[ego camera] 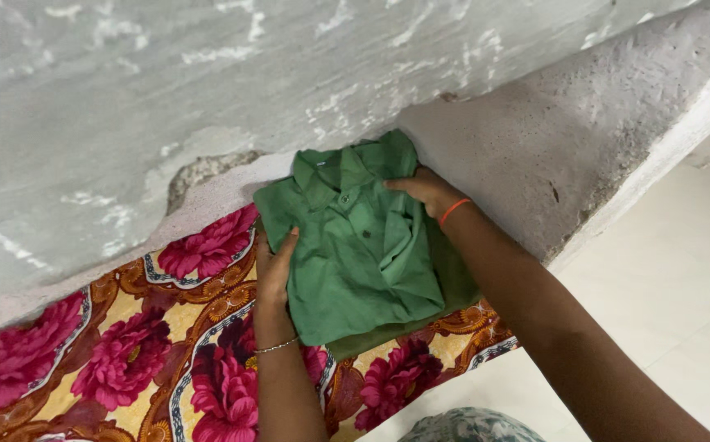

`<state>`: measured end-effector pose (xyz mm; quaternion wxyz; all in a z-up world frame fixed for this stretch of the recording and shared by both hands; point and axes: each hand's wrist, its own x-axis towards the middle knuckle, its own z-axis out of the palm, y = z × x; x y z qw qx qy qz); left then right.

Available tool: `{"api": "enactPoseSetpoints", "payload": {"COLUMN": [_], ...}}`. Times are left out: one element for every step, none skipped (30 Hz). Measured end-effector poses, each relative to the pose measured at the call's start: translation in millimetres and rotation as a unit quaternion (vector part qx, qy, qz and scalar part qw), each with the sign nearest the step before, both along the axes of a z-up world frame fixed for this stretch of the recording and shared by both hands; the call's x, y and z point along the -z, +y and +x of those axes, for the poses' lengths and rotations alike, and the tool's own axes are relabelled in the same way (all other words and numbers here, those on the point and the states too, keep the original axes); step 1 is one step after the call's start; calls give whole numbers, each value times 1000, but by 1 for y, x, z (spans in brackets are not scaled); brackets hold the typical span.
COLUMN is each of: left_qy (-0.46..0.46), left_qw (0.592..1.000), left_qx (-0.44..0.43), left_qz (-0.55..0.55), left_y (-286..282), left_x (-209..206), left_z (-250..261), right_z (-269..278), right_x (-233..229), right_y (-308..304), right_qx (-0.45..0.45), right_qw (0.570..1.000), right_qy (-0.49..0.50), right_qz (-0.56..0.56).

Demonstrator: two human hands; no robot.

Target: The person folds several button-up shirts on a shelf and then places them one by one onto a stack on a bed. The shirts include plaid, solid green, dark blue, purple, and checkered patterns. The person handles each shirt individually, folding it neatly before adding it to the pile.

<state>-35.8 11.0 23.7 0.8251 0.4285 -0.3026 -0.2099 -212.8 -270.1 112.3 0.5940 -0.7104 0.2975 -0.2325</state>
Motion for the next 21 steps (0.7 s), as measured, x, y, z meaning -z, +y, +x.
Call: {"api": "enactPoseSetpoints", "payload": {"left_qy": [-10,-19,-28,-37,-46,-46,-47,-47,-51,-55,-59,-53,-49,-44,-40,-36,-32,-34,-36,-38,-32], "left_qw": [1000,1000,999,999,998,998,998,998,998,997,997,997,998,998,998,998,998,998,998,998,999], "left_qx": [-5,-11,-12,-13,-15,-23,-30,-38,-41,-45,-48,-48,-47,-46,-44,-43,-42,-42,-43,-45,-39], "left_qz": [-6,-11,-20,-30,-39,-34,-29,-24,-20,-16,-13,-2,9,21,20,20,20,19,18,16,11], "left_y": [-2,-4,-5,-6,-6,-7,-8,-9,-10,-11,-11,-13,-14,-16,-18,-20,-20,-21,-21,-20,-20], "left_x": [1,2,3,4,5,5,4,4,4,5,7,9,11,14,17,20,23,25,25,25,24], "left_z": [1,1,1,1,0,-1,-2,-2,-2,-2,-1,1,4,7,9,10,11,12,12,12,12], "right_z": [0,0,0,1,2,3,4,6,6,4,2,0,0,-1,0,0,2,4,6,7,8], "right_x": [-4,-7,-9,-10,-10,-10,-10,-9,-9,-12,-16,-19,-20,-19,-18,-15,-11,-6,-2,1,5], "right_y": [3,6,8,11,13,16,18,22,25,27,28,28,28,27,24,20,16,12,7,4,1], "right_qx": [0,0,1,-9,-20,-31,-53,-74,-96,-78,-60,-42,-50,-58,-65,-56,-47,-38,-50,-62,-74], "right_qw": [1000,999,997,997,997,997,998,997,994,996,997,997,996,994,992,991,989,987,985,983,981], "right_qy": [25,49,73,73,73,73,34,-5,-44,-22,-1,20,9,-2,-14,-3,9,20,7,-6,-19], "right_qz": [8,16,25,16,7,-2,4,11,17,29,42,54,72,90,107,122,138,154,163,172,181]}}
